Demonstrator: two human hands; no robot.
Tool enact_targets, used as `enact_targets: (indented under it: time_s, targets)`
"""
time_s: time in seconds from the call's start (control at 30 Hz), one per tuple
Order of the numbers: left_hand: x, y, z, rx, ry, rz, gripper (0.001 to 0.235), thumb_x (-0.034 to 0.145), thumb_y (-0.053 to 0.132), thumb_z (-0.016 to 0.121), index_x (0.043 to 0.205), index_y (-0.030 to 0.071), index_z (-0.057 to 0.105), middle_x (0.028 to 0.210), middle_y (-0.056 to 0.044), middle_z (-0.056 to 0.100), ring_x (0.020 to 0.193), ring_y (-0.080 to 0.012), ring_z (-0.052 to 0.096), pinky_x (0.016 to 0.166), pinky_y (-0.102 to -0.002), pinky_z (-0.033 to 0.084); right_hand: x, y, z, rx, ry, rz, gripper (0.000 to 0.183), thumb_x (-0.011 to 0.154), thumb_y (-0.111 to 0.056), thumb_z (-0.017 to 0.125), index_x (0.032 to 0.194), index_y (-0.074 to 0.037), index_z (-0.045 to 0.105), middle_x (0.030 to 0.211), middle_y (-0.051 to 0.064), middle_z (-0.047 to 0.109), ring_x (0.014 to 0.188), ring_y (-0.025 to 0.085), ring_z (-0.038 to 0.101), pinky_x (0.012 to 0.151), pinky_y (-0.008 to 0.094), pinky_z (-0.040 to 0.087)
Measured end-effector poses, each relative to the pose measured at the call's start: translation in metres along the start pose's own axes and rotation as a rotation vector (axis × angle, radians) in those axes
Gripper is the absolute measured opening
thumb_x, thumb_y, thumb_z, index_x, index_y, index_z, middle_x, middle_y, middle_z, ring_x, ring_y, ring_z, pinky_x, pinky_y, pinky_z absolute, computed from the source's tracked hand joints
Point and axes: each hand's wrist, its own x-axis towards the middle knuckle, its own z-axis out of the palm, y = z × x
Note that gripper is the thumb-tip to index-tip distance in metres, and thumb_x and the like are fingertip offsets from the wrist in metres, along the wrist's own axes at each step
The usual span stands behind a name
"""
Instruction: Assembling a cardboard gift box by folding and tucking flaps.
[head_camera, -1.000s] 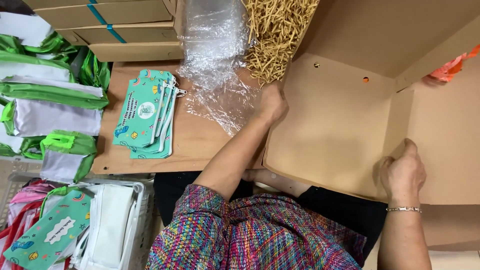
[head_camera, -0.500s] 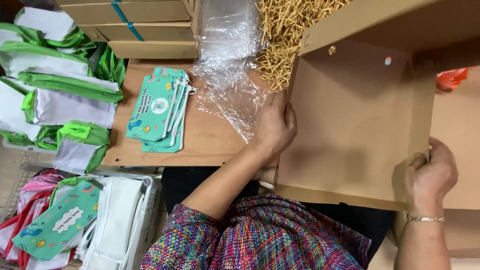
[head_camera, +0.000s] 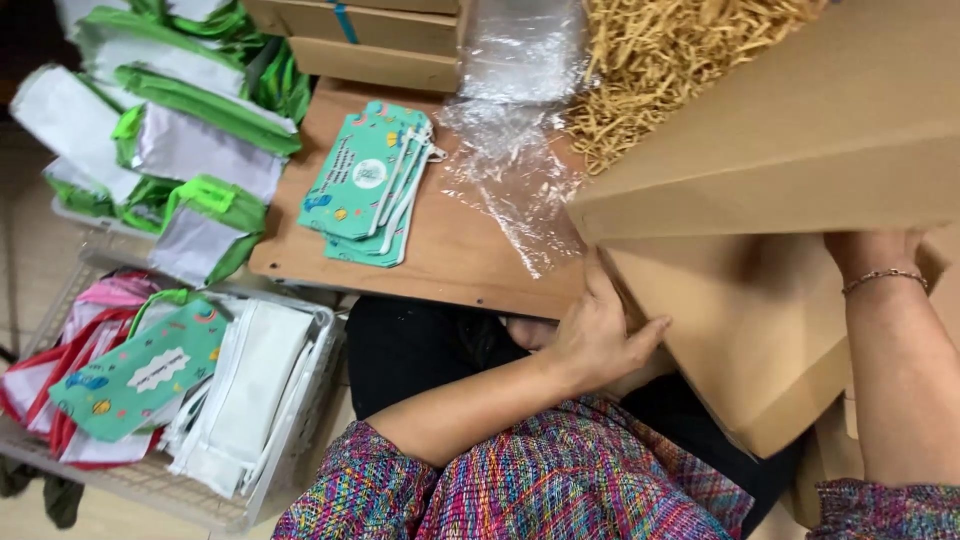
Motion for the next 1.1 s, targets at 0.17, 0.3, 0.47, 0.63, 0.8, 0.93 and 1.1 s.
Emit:
enact_targets:
  time_s: [0.17, 0.3, 0.47, 0.63, 0.8, 0.93, 1.1]
  targets:
    - [0.008, -0.034, 0.000, 0.216, 0.018, -0.046, 0.083, 0.083, 0.058, 0.061, 0.142, 0.006, 0.033, 0.110, -0.029, 0.069, 0.109, -0.0471, 0.068, 0.095, -0.058, 0.054, -0.011, -0.051, 0.021, 0.200, 0.088, -0.212, 0.049, 0.087, -0.036, 0.078, 0.133, -0.019, 0.082, 0.125, 0.011, 0.074, 0.124, 0.032, 0.066, 0.107, 0.045, 0.049]
    - [0.032, -0.061, -0.013, 0.235, 0.110, -0.003, 0.069, 0.082, 0.041, 0.070, 0.137, 0.010, 0.043, 0.116, -0.021, 0.069, 0.110, -0.0436, 0.069, 0.093, -0.054, 0.055, -0.060, -0.106, -0.046, 0.558, -0.219, -0.143, 0.042, 0.098, -0.053, 0.069, 0.133, -0.031, 0.076, 0.116, 0.006, 0.077, 0.111, 0.029, 0.073, 0.089, 0.040, 0.058]
    - [0.046, -0.069, -0.039, 0.164, 0.371, -0.139, 0.071, 0.078, 0.054, 0.076, 0.123, 0.008, 0.046, 0.103, -0.019, 0.067, 0.103, -0.0428, 0.070, 0.086, -0.052, 0.055, -0.116, -0.144, -0.227, 1.145, -0.422, -0.357, 0.058, 0.083, -0.043, 0.078, 0.130, -0.009, 0.070, 0.130, 0.018, 0.069, 0.126, 0.044, 0.060, 0.103, 0.053, 0.051]
    - [0.073, -0.106, -0.021, 0.102, 0.385, 0.027, 0.069, 0.080, 0.037, 0.078, 0.131, 0.001, 0.049, 0.107, -0.022, 0.068, 0.105, -0.0459, 0.069, 0.086, -0.056, 0.057, -0.150, -0.212, -0.187, 0.947, -0.311, -0.476, 0.062, 0.080, -0.042, 0.080, 0.131, -0.009, 0.067, 0.131, 0.011, 0.064, 0.133, 0.034, 0.055, 0.107, 0.044, 0.049]
    - [0.094, -0.137, -0.004, 0.066, 0.438, 0.128, 0.056, 0.078, 0.026, 0.070, 0.124, -0.002, 0.056, 0.097, -0.022, 0.068, 0.090, -0.0434, 0.072, 0.074, -0.052, 0.059, -0.154, -0.238, -0.140, 0.935, -0.175, -0.446, 0.024, 0.089, -0.017, 0.055, 0.105, -0.012, 0.072, 0.095, 0.009, 0.066, 0.101, 0.032, 0.066, 0.089, 0.042, 0.056]
    - [0.086, -0.127, -0.008, -0.004, 0.475, 0.160, 0.055, 0.077, 0.018, 0.063, 0.126, -0.005, 0.059, 0.091, -0.022, 0.064, 0.086, -0.0420, 0.071, 0.072, -0.050, 0.059, -0.153, -0.241, -0.147, 0.991, -0.147, -0.357, 0.022, 0.091, -0.016, 0.055, 0.104, -0.015, 0.073, 0.090, 0.008, 0.068, 0.094, 0.032, 0.069, 0.084, 0.043, 0.056]
    - [0.086, -0.133, -0.001, 0.067, 0.513, 0.167, 0.059, 0.077, 0.020, 0.062, 0.130, -0.006, 0.057, 0.100, -0.023, 0.062, 0.094, -0.0450, 0.070, 0.080, -0.052, 0.059, -0.152, -0.248, -0.154, 0.979, -0.181, -0.293, 0.022, 0.094, -0.027, 0.062, 0.113, -0.020, 0.073, 0.093, 0.006, 0.069, 0.098, 0.030, 0.070, 0.085, 0.043, 0.056]
